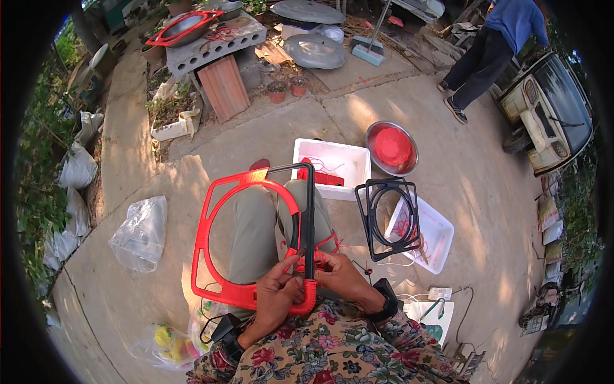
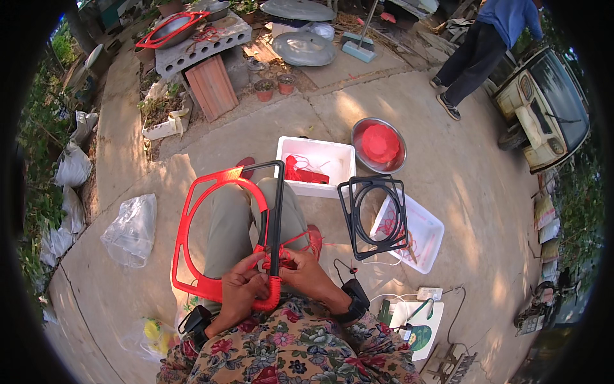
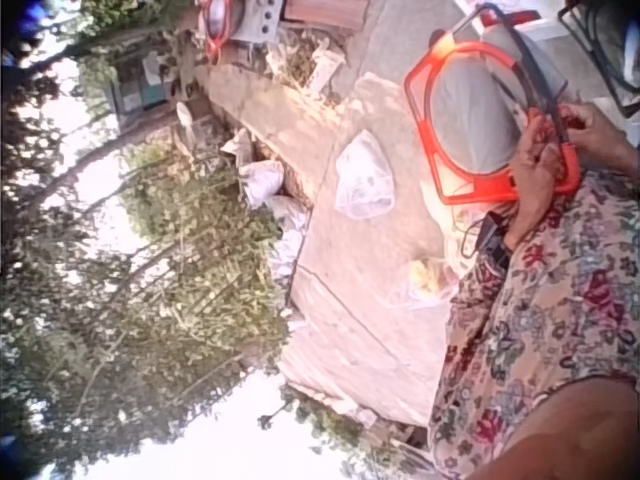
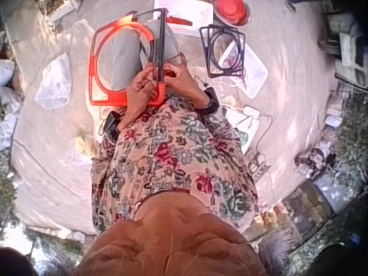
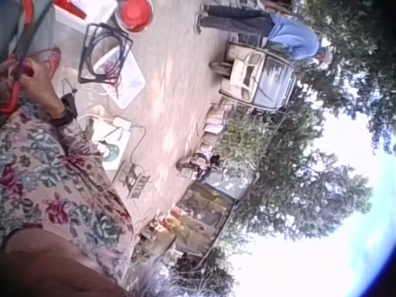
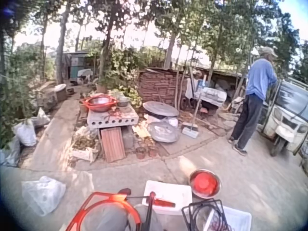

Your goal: Tying red wire or cord around plastic frames, likely for furniture assembly.

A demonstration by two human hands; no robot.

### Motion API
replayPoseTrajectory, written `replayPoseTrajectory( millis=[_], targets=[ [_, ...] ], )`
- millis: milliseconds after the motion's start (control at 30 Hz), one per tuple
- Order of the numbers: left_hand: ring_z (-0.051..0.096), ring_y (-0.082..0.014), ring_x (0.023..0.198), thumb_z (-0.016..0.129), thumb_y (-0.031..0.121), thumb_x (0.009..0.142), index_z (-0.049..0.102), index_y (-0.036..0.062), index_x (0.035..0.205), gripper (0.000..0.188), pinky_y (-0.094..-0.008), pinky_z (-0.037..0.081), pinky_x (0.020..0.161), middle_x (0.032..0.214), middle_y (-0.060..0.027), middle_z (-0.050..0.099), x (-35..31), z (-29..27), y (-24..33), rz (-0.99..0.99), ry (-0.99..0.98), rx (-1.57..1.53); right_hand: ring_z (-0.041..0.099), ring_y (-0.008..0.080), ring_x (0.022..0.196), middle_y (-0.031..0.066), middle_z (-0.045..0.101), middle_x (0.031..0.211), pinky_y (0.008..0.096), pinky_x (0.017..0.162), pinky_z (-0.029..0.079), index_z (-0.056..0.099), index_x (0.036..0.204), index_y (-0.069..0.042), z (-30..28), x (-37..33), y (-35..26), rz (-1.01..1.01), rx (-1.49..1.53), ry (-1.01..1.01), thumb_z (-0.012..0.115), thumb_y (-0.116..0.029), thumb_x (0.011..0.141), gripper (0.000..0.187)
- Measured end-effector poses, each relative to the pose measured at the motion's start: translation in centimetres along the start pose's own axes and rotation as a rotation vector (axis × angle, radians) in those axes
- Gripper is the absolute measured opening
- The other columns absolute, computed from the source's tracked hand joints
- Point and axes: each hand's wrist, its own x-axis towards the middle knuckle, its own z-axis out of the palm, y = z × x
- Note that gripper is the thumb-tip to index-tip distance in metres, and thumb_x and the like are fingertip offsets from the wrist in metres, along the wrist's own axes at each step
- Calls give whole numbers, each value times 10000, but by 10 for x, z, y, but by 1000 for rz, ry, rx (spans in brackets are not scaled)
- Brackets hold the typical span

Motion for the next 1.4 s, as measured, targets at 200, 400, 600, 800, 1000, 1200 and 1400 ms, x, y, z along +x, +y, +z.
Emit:
replayPoseTrajectory(
  millis=[200,400,600,800,1000,1200,1400],
  targets=[
    [482,-38,562,501,-19,870,438,-16,1331,466,-203,410,521,636,-4,559,3,5,4,56,-58,227,570,65,832,-16,624,977,223,718,470,572,1154,-49,-16,2,12,133,200,-247,566,-91,898,260],
    [551,-90,607,493,5,873,559,-36,1151,289,-243,432,554,706,-59,619,13,-4,-12,110,-45,409,571,65,762,18,623,927,230,684,487,542,1073,-44,-22,8,8,135,82,-223,581,-122,908,187],
    [555,-113,601,528,40,863,627,-45,956,159,-302,453,574,664,-103,594,18,-6,-23,215,42,541,586,87,777,36,612,894,254,716,504,491,1094,-25,-23,12,12,95,-21,-187,605,-85,889,242],
    [544,-93,552,510,52,903,604,-37,913,130,-261,455,507,638,-46,575,16,6,-8,37,100,335,605,136,847,63,609,923,277,762,506,558,1036,-13,-34,2,-23,-22,-230,11,647,-51,838,220],
    [540,-82,534,494,64,921,587,-38,911,138,-247,467,482,639,-30,569,14,4,-8,4,114,212,585,128,749,63,609,878,266,692,477,609,1003,-11,-41,-21,-29,-402,-636,405,674,-87,820,208],
    [523,-75,517,507,103,935,578,-17,917,141,-232,427,471,633,-19,556,15,6,-14,26,104,213,566,195,594,131,608,681,311,591,445,630,1023,-53,-12,-39,16,-77,-432,130,642,-196,842,230],
    [564,-89,534,507,96,936,575,-30,971,147,-231,477,491,663,-46,590,9,3,-12,13,160,81,480,38,662,3,591,700,208,578,399,624,1009,12,-26,-48,30,-9,-355,332,597,-103,896,164]
  ],
)
